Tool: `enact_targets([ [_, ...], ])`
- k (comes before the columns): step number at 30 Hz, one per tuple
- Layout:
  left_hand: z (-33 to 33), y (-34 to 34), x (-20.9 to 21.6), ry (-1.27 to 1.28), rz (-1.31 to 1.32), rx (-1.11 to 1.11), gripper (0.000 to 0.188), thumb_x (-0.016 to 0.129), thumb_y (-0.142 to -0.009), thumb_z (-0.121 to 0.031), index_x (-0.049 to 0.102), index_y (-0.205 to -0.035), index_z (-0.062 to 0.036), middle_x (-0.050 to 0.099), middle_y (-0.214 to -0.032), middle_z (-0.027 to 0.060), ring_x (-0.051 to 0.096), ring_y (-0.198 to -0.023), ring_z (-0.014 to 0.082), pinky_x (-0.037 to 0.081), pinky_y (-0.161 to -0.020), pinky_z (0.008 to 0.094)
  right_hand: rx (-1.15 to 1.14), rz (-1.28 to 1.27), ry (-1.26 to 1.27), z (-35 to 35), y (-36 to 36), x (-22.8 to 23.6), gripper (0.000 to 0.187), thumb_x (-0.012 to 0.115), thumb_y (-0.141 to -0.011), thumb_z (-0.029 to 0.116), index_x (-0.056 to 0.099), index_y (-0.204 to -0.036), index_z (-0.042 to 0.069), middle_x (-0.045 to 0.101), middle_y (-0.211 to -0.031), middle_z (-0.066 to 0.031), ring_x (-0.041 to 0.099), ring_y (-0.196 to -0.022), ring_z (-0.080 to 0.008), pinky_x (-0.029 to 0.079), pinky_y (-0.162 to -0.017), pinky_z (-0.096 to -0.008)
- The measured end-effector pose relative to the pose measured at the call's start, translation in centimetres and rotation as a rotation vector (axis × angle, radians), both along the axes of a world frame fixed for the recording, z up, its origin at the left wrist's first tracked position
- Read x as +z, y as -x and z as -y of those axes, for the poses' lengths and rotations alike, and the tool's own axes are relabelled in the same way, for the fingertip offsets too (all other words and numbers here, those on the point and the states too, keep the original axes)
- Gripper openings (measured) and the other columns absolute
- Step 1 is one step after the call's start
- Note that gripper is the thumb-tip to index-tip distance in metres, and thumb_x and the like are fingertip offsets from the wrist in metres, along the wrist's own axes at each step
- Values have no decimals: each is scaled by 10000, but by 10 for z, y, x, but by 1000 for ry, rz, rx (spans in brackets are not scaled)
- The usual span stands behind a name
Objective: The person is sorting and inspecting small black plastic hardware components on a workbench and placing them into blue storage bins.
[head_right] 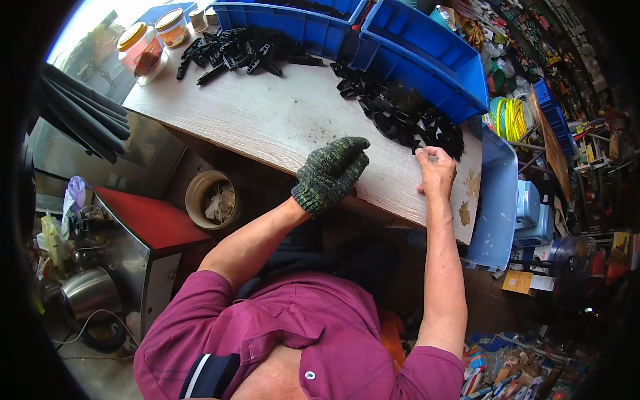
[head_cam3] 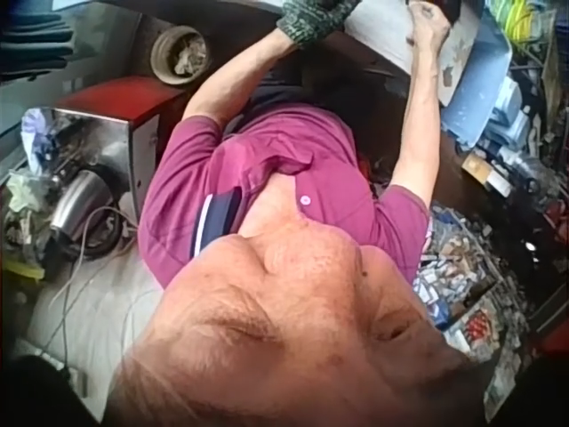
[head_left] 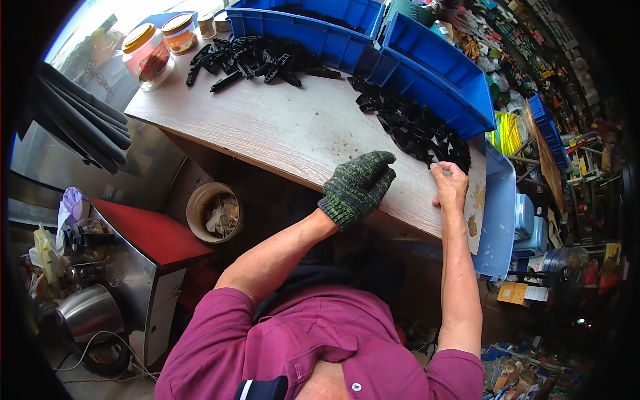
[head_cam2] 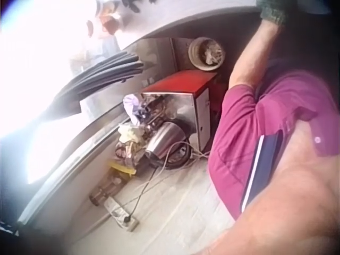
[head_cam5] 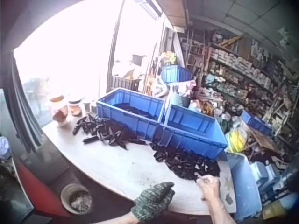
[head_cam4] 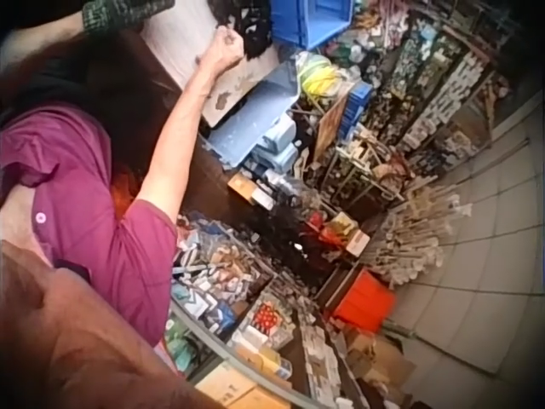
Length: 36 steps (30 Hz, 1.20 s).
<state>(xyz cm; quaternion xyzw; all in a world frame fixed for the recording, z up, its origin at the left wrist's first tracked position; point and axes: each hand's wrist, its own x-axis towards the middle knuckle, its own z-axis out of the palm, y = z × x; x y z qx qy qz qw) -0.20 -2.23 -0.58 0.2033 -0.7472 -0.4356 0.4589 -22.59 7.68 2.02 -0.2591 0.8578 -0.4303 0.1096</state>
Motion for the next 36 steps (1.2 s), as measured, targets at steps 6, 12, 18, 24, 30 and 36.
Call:
enact_targets([
  [6,1,2,-1,-3,-15,-2,283,693,-900,-128,666,-1171,-50,699,-1065,176,695,-951,321,558,-828,396,35,211,218,-16,-1,0,290,743,-870,264,650,-975,10,484,-565,10,425,-388,-90,446,-363,-277],
  [12,0,27,7,3,100,-104,375,625,-894,-103,599,-1267,-74,645,-1167,172,631,-1052,358,513,-902,439,119,434,304,-18,-30,4,306,744,-886,261,605,-1009,18,461,-509,19,400,-357,-83,484,-391,-286],
  [18,3,52,-4,116,56,-274,356,606,-906,-118,606,-1259,-76,644,-1190,180,627,-1070,379,515,-893,449,247,553,394,-14,-47,-2,267,721,-921,238,640,-1029,7,501,-560,38,370,-381,-58,352,-360,-231],
  [24,0,44,9,-24,201,-254,261,587,-964,-275,660,-1101,-66,682,-1030,191,647,-957,404,521,-799,471,274,565,425,-14,-55,-5,253,706,-938,256,651,-998,16,506,-585,50,353,-391,-35,365,-366,-230],
  [30,0,48,15,-166,284,-132,255,597,-940,-298,659,-1019,-64,690,-958,190,648,-925,408,513,-775,490,163,456,431,-7,-65,-7,250,685,-959,272,666,-986,24,535,-636,72,316,-419,-7,274,-402,-198],
  [36,6,55,5,-311,153,-105,227,615,-887,-279,638,-945,-61,677,-927,200,633,-907,424,494,-786,520,192,295,509,0,-84,-11,233,659,-975,318,669,-991,86,448,-615,116,319,-473,13,238,-444,-198],
])
